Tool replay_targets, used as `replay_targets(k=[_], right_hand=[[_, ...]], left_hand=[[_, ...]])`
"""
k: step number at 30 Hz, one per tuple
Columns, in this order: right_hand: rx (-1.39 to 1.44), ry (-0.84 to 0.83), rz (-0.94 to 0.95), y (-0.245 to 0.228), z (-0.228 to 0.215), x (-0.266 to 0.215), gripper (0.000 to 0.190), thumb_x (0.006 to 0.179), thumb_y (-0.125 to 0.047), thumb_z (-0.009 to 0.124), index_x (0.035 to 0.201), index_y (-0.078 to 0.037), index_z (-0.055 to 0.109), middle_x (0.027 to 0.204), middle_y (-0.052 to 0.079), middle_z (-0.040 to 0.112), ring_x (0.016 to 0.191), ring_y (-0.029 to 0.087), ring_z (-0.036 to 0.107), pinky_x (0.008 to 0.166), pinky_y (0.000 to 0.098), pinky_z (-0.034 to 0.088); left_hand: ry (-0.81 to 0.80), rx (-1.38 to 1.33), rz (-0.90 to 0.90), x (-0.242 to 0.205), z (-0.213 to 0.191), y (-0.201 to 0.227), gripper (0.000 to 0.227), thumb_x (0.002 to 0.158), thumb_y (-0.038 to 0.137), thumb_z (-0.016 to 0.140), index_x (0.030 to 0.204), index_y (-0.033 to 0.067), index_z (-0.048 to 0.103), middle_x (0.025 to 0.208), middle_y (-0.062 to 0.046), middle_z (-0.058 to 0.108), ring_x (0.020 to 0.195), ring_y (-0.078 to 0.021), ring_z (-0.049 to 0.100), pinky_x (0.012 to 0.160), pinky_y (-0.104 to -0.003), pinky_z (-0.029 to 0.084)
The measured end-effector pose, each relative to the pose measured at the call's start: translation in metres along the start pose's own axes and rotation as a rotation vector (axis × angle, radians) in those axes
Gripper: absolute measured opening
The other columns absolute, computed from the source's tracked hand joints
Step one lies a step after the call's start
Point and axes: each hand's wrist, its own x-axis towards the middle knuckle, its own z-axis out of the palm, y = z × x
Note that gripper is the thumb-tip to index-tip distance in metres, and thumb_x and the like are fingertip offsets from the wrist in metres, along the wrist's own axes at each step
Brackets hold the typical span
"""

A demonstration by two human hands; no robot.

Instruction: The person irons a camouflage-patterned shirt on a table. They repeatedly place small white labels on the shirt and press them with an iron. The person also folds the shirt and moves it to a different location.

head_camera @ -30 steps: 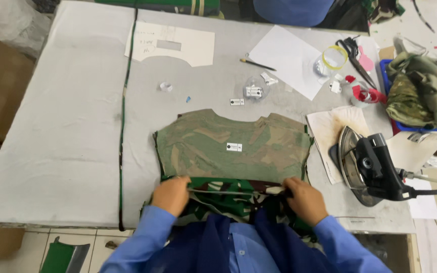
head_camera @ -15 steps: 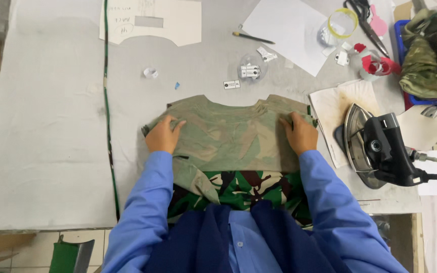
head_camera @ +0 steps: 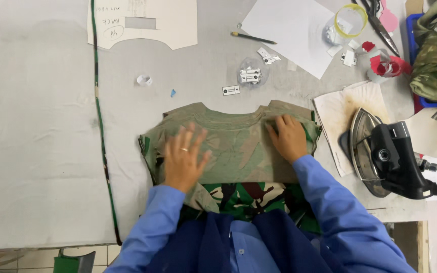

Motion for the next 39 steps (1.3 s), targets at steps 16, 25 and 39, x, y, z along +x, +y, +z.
replay_targets(k=[16,25,39], right_hand=[[0.226,0.129,-0.215,-0.077,-0.029,0.035,0.015,0.098,-0.027,0.067,0.093,-0.013,0.071,0.085,0.002,0.062,0.087,0.023,0.06,0.075,0.0348,0.045],[0.33,-0.067,0.271,-0.081,-0.023,-0.034,0.041,0.079,-0.05,0.078,0.095,-0.016,0.061,0.096,0.005,0.054,0.091,0.029,0.057,0.079,0.0409,0.043],[0.373,-0.133,0.297,-0.089,-0.028,-0.013,0.05,0.07,-0.055,0.081,0.089,-0.015,0.056,0.09,0.008,0.053,0.089,0.033,0.057,0.077,0.0445,0.041]], left_hand=[[-0.363,-0.121,-0.374,-0.002,0.029,-0.015,0.069,0.099,0.059,0.04,0.156,0.0247,0.021,0.162,-0.012,0.013,0.149,-0.0308,0.013,0.113,-0.066,0.012],[-0.405,-0.227,-0.451,-0.009,0.036,0.036,0.087,0.095,0.061,0.046,0.155,0.0057,0.016,0.161,-0.022,0.006,0.147,-0.0438,0.007,0.112,-0.067,0.004],[-0.418,-0.195,-0.583,0.009,0.029,0.037,0.104,0.082,0.065,0.061,0.156,0.0121,0.011,0.162,-0.016,0.007,0.149,-0.0356,0.001,0.106,-0.072,-0.004]])
